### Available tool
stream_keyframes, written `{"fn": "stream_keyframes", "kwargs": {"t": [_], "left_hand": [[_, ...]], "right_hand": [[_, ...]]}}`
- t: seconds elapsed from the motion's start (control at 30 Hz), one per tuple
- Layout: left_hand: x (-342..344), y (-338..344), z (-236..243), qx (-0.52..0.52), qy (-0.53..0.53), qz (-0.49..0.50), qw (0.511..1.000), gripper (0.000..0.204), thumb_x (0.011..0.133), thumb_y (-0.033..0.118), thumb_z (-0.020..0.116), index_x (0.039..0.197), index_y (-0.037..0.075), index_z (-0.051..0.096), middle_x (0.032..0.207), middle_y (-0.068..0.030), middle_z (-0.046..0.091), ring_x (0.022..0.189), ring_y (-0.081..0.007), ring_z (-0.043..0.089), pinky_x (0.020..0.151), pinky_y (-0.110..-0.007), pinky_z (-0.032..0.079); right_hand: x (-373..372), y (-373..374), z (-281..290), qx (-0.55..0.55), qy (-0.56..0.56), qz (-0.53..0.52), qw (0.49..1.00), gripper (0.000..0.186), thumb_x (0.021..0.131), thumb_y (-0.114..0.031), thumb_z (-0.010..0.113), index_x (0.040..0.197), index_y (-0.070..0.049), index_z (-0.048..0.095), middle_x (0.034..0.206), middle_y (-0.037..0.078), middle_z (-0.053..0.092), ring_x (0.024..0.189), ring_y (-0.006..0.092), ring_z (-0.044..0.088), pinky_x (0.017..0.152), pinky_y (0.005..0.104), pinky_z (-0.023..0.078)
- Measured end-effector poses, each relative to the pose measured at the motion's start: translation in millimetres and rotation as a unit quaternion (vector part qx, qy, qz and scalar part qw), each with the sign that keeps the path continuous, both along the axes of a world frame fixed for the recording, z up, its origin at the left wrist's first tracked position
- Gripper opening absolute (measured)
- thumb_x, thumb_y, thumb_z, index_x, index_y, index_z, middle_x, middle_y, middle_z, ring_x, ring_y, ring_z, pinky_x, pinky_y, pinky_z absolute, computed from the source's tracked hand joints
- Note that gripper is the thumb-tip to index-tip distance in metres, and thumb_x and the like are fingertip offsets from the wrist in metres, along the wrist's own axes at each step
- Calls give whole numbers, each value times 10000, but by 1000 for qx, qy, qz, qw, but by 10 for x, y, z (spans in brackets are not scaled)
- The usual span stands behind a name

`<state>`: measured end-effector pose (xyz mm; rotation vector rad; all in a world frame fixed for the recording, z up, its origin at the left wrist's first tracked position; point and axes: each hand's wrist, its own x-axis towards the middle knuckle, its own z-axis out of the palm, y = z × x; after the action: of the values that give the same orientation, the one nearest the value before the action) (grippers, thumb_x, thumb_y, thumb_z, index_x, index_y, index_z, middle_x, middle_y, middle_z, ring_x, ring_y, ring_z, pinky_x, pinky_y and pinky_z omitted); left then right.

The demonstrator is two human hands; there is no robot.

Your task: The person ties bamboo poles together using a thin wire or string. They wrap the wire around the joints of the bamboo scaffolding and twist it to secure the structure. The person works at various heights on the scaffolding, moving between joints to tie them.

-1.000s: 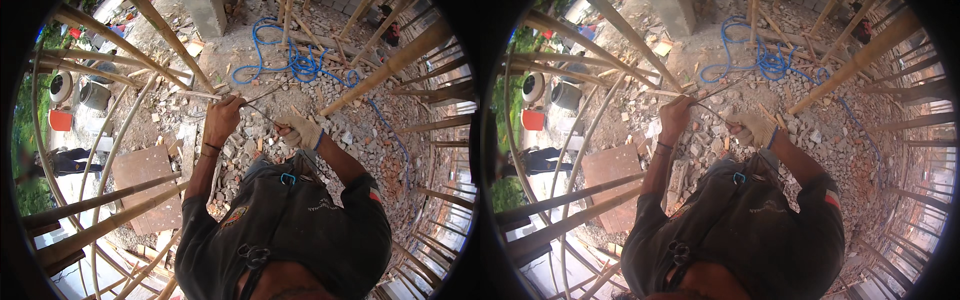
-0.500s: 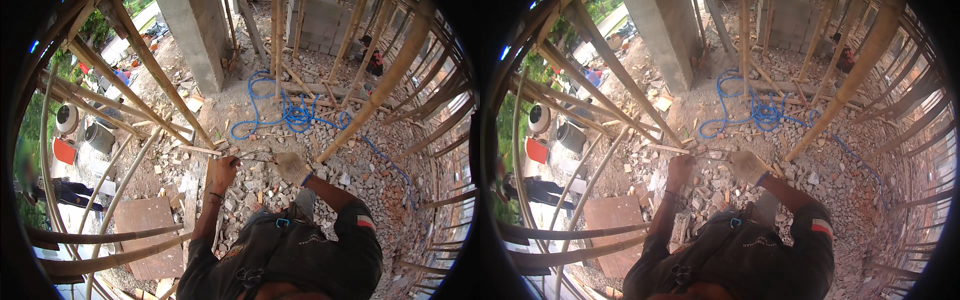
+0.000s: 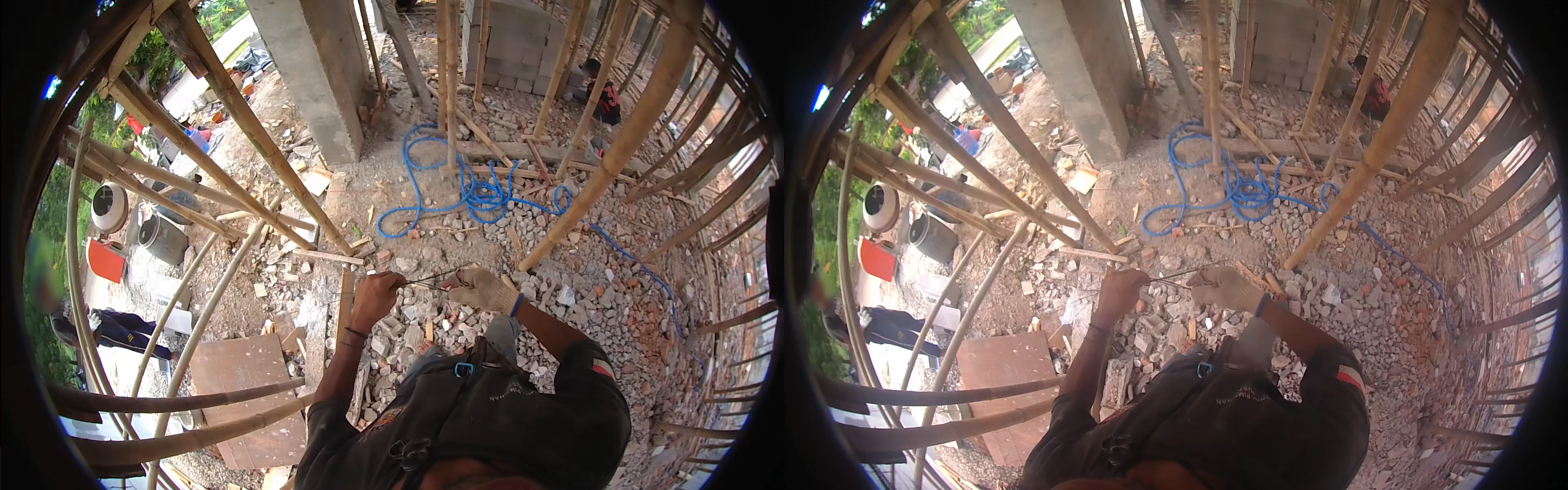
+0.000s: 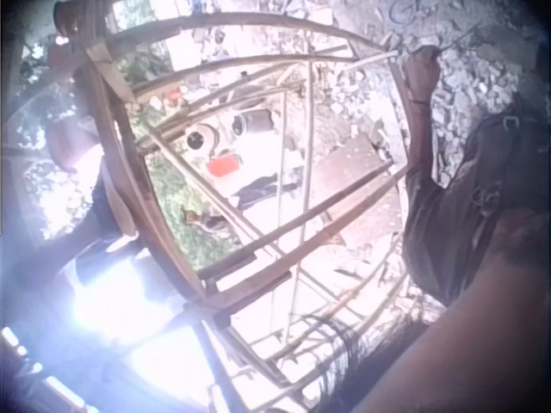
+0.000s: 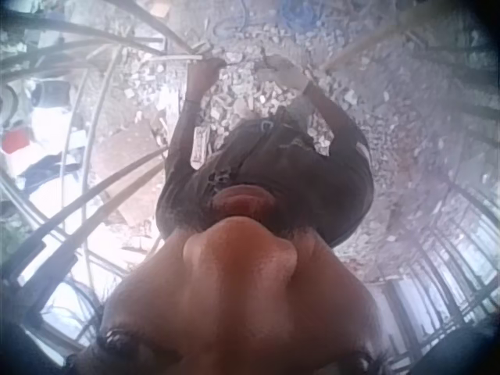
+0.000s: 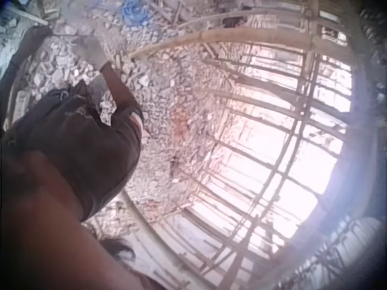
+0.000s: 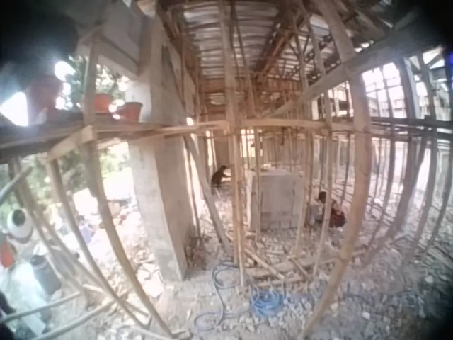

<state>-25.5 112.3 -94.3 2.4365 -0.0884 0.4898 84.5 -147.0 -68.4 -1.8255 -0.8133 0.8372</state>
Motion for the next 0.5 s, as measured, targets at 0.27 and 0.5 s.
{"fn": "stream_keyframes", "kwargs": {"t": [0.27, 0.5], "left_hand": [[38, -180, 311, -148, 220, -1, 964, 204, 933, 212, 598, 866, 106, 759, 684, -60, 664, 604, -199, 619, 587, -351, 469], [-1, -20, 137, -268, 223, -68, 935, 277, 977, 263, 590, 922, 51, 759, 709, -32, 649, 635, -105, 553, 606, -297, 449]], "right_hand": [[152, 195, -51, 42, -548, 52, 834, 325, 811, -403, 716, 814, -93, 618, 773, 46, 601, 714, 261, 648, 611, 378, 524], [190, 187, 125, 8, -572, 102, 814, 367, 804, -461, 692, 791, -107, 596, 738, 40, 573, 614, 256, 625, 515, 402, 493]]}}
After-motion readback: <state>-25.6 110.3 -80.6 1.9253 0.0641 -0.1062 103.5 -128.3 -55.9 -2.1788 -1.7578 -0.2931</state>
